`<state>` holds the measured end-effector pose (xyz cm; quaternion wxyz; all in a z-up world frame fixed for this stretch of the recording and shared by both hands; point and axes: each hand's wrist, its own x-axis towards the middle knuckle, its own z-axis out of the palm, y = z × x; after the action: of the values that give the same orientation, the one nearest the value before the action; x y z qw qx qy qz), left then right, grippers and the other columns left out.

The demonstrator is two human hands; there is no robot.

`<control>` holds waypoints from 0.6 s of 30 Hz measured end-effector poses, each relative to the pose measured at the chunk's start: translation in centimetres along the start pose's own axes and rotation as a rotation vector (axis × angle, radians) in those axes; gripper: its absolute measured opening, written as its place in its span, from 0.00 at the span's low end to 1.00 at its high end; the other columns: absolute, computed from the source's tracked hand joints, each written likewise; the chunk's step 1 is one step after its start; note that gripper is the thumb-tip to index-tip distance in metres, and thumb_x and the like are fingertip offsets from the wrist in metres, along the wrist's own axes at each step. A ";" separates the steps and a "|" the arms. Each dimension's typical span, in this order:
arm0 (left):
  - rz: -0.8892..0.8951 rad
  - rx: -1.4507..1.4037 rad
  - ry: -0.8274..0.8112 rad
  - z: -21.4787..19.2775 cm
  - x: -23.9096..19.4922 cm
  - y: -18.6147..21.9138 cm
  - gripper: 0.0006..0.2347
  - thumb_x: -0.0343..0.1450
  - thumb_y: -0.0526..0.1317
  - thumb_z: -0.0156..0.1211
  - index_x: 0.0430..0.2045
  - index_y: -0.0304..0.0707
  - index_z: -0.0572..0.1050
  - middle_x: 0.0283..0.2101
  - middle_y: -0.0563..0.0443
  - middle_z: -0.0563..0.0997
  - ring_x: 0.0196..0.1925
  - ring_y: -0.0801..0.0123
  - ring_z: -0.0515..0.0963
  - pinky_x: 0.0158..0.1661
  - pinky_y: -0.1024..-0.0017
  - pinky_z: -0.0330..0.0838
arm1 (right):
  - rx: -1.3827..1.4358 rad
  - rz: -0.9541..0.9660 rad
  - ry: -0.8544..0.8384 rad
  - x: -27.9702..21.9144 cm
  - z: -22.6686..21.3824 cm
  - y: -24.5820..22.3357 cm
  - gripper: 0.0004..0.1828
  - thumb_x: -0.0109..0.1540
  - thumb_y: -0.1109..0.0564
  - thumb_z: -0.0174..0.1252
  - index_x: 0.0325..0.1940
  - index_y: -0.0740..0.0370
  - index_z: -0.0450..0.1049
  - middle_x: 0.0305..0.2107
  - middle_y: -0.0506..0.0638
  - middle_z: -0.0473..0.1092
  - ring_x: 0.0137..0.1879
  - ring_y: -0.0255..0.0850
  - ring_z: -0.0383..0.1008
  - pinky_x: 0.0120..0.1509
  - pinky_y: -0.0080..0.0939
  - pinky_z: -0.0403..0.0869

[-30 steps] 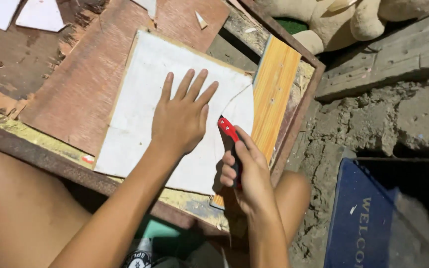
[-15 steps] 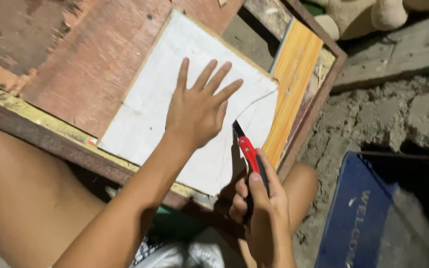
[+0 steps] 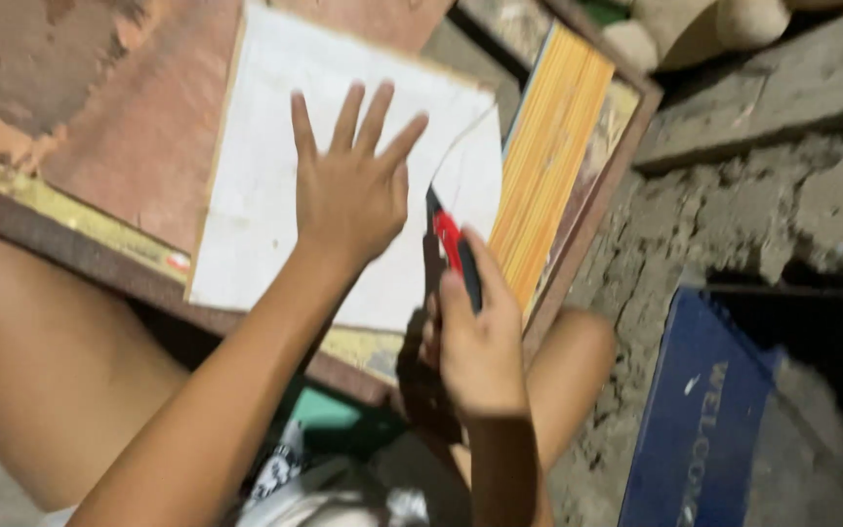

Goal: Cutting a curved shape out of a thin white sheet using a hand saw

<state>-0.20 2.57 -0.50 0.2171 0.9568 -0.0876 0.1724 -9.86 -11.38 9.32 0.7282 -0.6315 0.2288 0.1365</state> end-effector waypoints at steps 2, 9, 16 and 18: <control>-0.039 0.004 -0.065 -0.3 0.7 0.1 0.22 0.79 0.43 0.47 0.72 0.58 0.65 0.78 0.39 0.59 0.79 0.43 0.55 0.67 0.23 0.28 | -0.161 -0.065 0.074 0.2 0.6 -0.5 0.30 0.67 0.55 0.49 0.76 0.52 0.61 0.18 0.47 0.57 0.16 0.31 0.56 0.16 0.30 0.57; -0.072 0.066 -0.096 0.4 1.3 -0.3 0.24 0.76 0.45 0.46 0.71 0.63 0.65 0.77 0.41 0.57 0.79 0.45 0.53 0.65 0.20 0.25 | -0.715 -0.548 0.095 0.4 1.1 2.9 0.28 0.68 0.54 0.45 0.72 0.67 0.62 0.64 0.58 0.68 0.70 0.45 0.67 0.73 0.37 0.61; 0.041 -0.042 0.072 0.4 -0.8 0.0 0.22 0.73 0.39 0.58 0.65 0.53 0.74 0.73 0.35 0.64 0.75 0.37 0.59 0.63 0.17 0.33 | -0.173 -0.250 0.166 -0.7 5.8 3.6 0.34 0.65 0.63 0.46 0.76 0.49 0.53 0.46 0.53 0.59 0.47 0.38 0.56 0.50 0.36 0.52; 0.079 -0.044 0.078 0.4 0.3 0.1 0.22 0.73 0.38 0.59 0.66 0.54 0.73 0.74 0.35 0.63 0.75 0.36 0.59 0.63 0.16 0.34 | 0.101 0.051 0.167 0.0 5.5 1.3 0.38 0.65 0.61 0.48 0.77 0.33 0.54 0.22 0.45 0.59 0.17 0.29 0.54 0.18 0.31 0.52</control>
<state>0.18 2.25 -0.69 0.2343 0.9402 -0.1205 0.2158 -9.63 -5.81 8.74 0.7338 -0.5969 0.3116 0.0902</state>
